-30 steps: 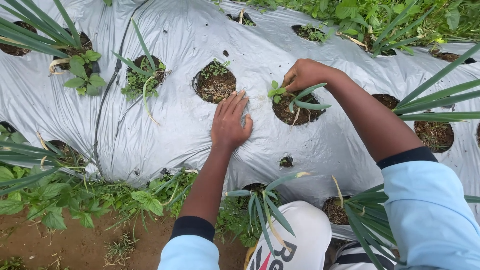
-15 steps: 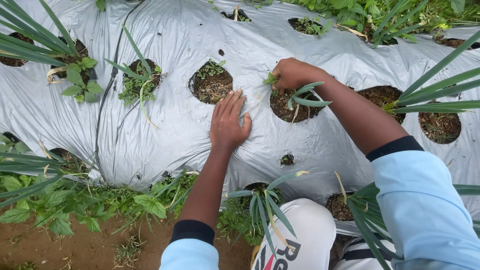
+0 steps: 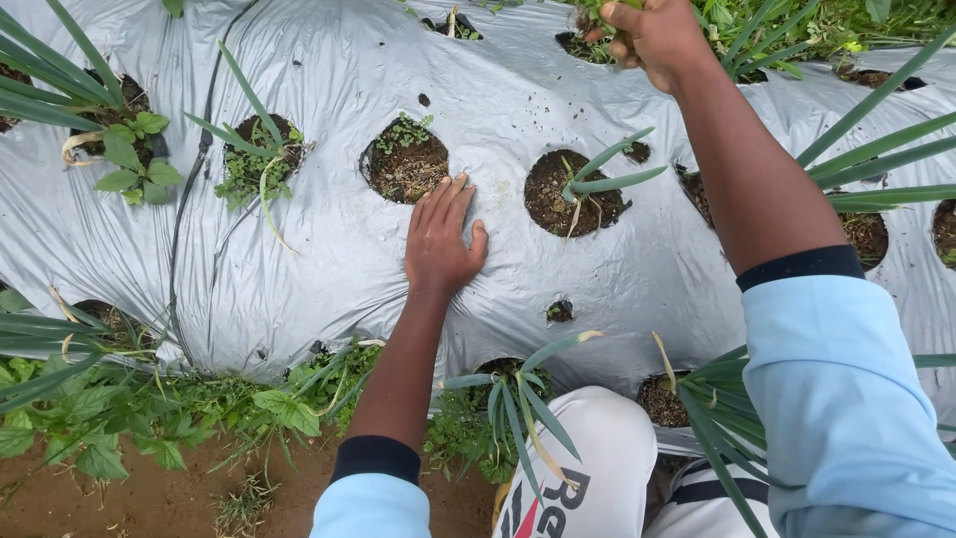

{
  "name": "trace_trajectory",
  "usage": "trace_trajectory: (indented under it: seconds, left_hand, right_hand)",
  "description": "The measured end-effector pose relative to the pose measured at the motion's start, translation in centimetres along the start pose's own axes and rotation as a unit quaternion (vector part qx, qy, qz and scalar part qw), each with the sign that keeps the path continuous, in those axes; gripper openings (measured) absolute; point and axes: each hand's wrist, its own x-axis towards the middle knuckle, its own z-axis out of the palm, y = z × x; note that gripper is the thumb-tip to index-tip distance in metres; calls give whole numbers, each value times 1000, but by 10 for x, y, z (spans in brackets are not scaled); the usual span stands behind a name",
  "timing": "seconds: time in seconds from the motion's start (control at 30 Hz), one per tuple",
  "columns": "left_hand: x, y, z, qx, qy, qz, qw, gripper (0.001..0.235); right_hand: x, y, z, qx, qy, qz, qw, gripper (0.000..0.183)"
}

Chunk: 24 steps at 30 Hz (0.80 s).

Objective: Weeding scallion crops by hand and using a hand sickle to clear weeds from the path between rows.

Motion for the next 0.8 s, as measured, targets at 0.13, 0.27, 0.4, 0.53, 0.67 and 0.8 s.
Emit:
trace_trajectory:
  seconds: [0.13,0.27,0.4,0.53,0.67,0.8]
  left_hand:
    - [-1,-1,1,-2,-17,-3,1000,48]
    - [-1,-3,4,6,-12,-1,1000,48]
    - [-3,-4,5,5,6,7,1000,46]
    - [-3,-6,10,7,-6,-2,1000,48]
    - [-4,-9,16,21,24,6,999,45]
    - [-4,-8,13,21,22,1,1000,45]
  right_hand:
    - [55,50,-67,-484,91,-141,859,32]
    - [-3,21,-51,-514,110,-51,849,29]
    - [-62,-21,-29,-699,-74,81,707,34]
    - [-102,6,-22,-655,-225,100,714,41]
    - [-128,49,4,-549,-166,-124,810,22]
    - [-147,33,43,-594,-181,-233,749,24]
